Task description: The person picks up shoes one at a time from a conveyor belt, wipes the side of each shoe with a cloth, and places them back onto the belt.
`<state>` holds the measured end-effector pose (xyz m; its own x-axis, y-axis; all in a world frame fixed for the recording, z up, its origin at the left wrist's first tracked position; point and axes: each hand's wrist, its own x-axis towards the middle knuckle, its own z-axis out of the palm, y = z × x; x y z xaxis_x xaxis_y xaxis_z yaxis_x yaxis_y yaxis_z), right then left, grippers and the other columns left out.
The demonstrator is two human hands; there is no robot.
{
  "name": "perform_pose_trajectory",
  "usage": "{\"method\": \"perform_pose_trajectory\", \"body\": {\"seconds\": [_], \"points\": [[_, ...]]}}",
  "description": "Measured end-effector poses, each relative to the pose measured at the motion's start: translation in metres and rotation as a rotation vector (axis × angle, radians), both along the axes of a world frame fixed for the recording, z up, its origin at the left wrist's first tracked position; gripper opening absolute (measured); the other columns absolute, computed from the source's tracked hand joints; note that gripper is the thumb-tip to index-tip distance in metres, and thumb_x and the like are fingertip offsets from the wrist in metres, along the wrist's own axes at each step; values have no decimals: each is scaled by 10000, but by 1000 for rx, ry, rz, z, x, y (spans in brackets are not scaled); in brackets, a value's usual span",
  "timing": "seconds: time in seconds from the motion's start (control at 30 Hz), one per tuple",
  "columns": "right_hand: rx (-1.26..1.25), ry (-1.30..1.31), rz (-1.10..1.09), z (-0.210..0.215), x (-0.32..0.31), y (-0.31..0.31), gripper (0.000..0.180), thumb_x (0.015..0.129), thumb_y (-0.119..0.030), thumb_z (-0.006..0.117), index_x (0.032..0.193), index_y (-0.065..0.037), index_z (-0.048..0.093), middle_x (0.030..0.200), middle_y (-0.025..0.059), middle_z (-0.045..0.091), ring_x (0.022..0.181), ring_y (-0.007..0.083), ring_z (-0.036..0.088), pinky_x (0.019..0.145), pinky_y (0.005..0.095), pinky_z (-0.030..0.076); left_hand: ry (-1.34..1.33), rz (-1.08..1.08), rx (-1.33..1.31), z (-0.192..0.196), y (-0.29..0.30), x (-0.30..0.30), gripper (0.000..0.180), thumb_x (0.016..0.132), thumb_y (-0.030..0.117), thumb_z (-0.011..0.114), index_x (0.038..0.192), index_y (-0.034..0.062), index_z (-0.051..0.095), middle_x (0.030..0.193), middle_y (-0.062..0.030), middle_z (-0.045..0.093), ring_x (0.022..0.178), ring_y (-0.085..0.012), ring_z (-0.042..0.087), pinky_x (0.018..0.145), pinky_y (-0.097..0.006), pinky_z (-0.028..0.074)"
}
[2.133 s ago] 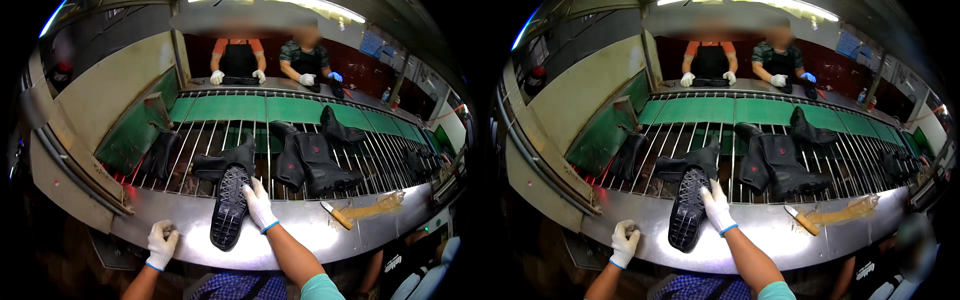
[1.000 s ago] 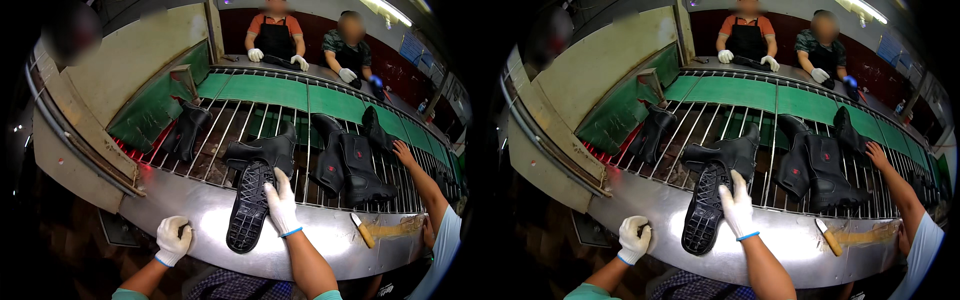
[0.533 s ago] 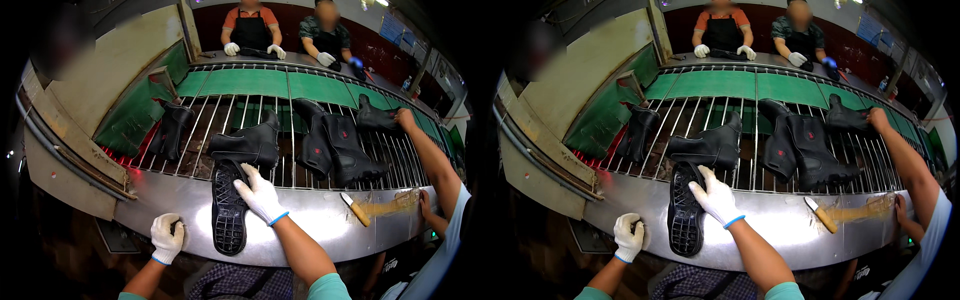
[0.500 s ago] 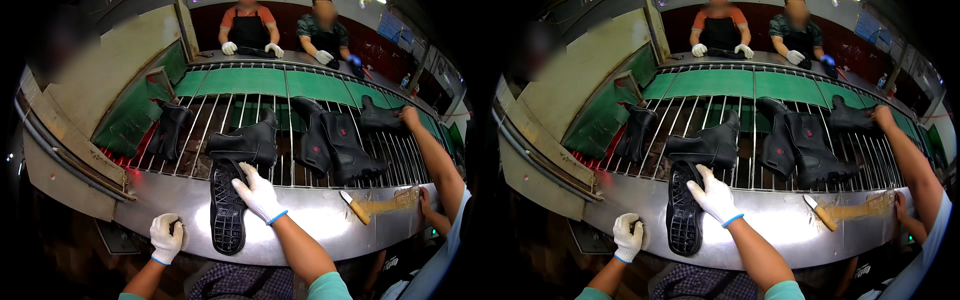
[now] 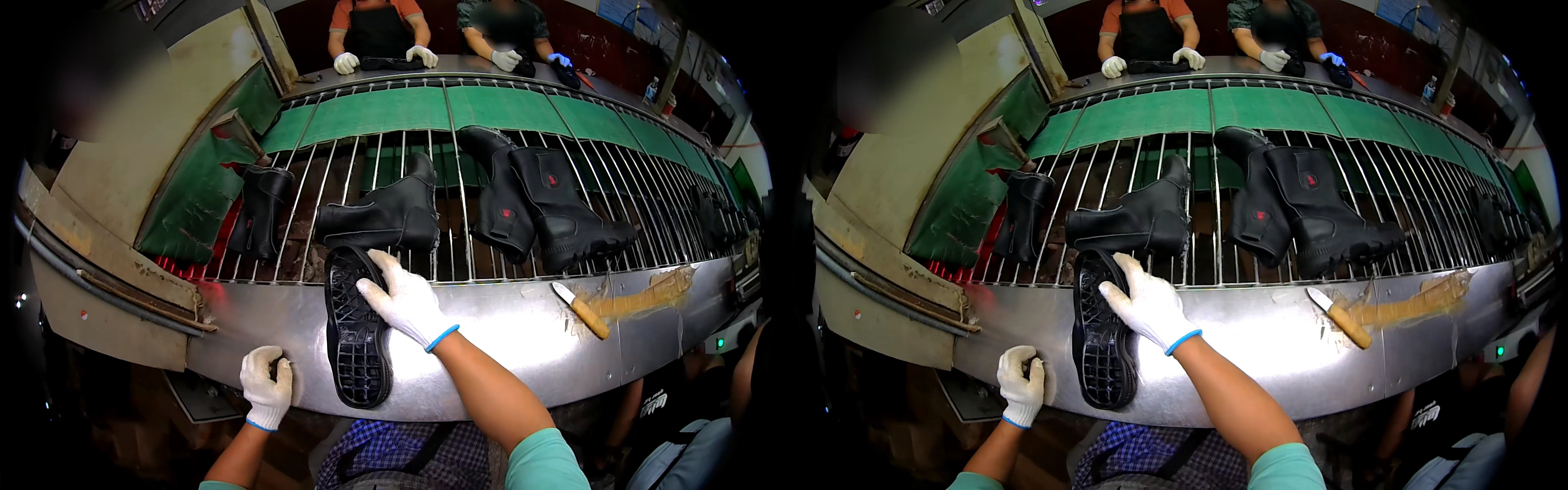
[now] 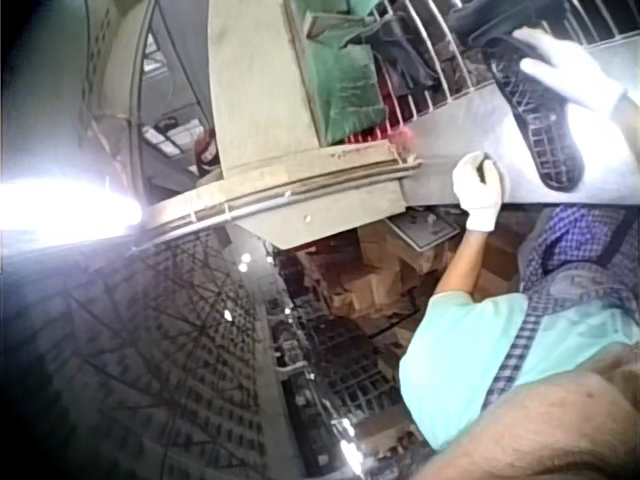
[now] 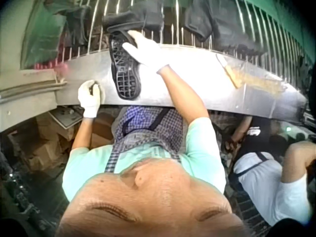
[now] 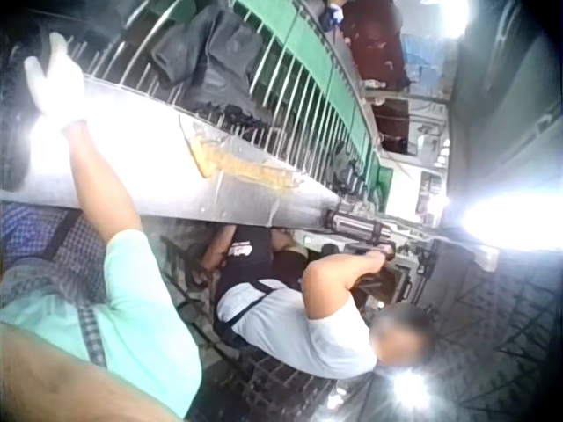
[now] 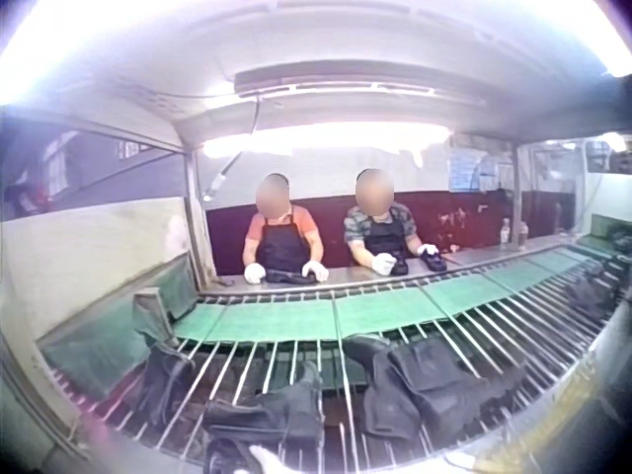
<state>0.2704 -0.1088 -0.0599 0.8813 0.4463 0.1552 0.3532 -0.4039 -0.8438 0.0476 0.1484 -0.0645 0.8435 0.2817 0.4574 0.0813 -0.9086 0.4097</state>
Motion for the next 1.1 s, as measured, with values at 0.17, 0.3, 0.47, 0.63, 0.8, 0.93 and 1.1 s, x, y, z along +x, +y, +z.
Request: {"method": "perform_pose_trajectory", "body": {"seconds": [0.17,0.3,0.47,0.63,0.8,0.93,1.1], "points": [[16,-8,-11,-3,3,0,690,1025,-533,647,1549,-105,511,1182,302,759,1069,502,742,973,545,591,-6,-10,27,1,-1,2,170,853,60,748,1020,35,731,1038,-148,730,940,-372,675,844,-470,552],[-16,67,5,10,-3,2,695,1026,-533,647,1563,-112,514,1257,282,748,1139,474,736,1021,513,577,-28,-15,25,0,0,-2,158,851,72,750,1007,49,736,1007,-150,737,938,-379,691,857,-486,561],[62,-10,-49,3,-3,-1,663,986,-335,741,1560,-76,535,1425,250,682,1261,413,702,1077,469,564,-41,-20,30,15,-5,8,153,853,104,751,994,44,747,1007,-149,756,920,-377,712,849,-475,579],[134,-83,-58,-2,-6,5,709,950,-212,769,1590,-66,502,1387,202,659,1148,327,704,1001,421,586,-47,-3,11,12,-2,1,158,838,111,755,985,55,751,1000,-144,758,925,-379,716,842,-478,582],[122,-144,-46,-2,-5,4,655,934,-158,775,1541,-77,544,1400,198,653,1123,339,717,950,407,608,-56,0,-7,15,-4,-1,140,843,126,753,962,52,751,988,-135,766,927,-376,725,849,-478,583],[148,-162,-10,-5,-1,1,516,944,-118,751,1444,-67,636,1369,185,680,1113,343,734,944,402,609,-54,2,-6,16,-4,0,127,845,129,752,948,54,750,984,-124,772,931,-366,731,855,-476,583],[177,-150,-27,-4,-5,5,441,942,-120,749,1372,-47,683,1347,185,701,1157,367,714,1018,412,580,-56,-2,-17,14,-2,-1,118,846,131,752,940,60,749,984,-113,775,927,-361,732,855,-472,584]]}}
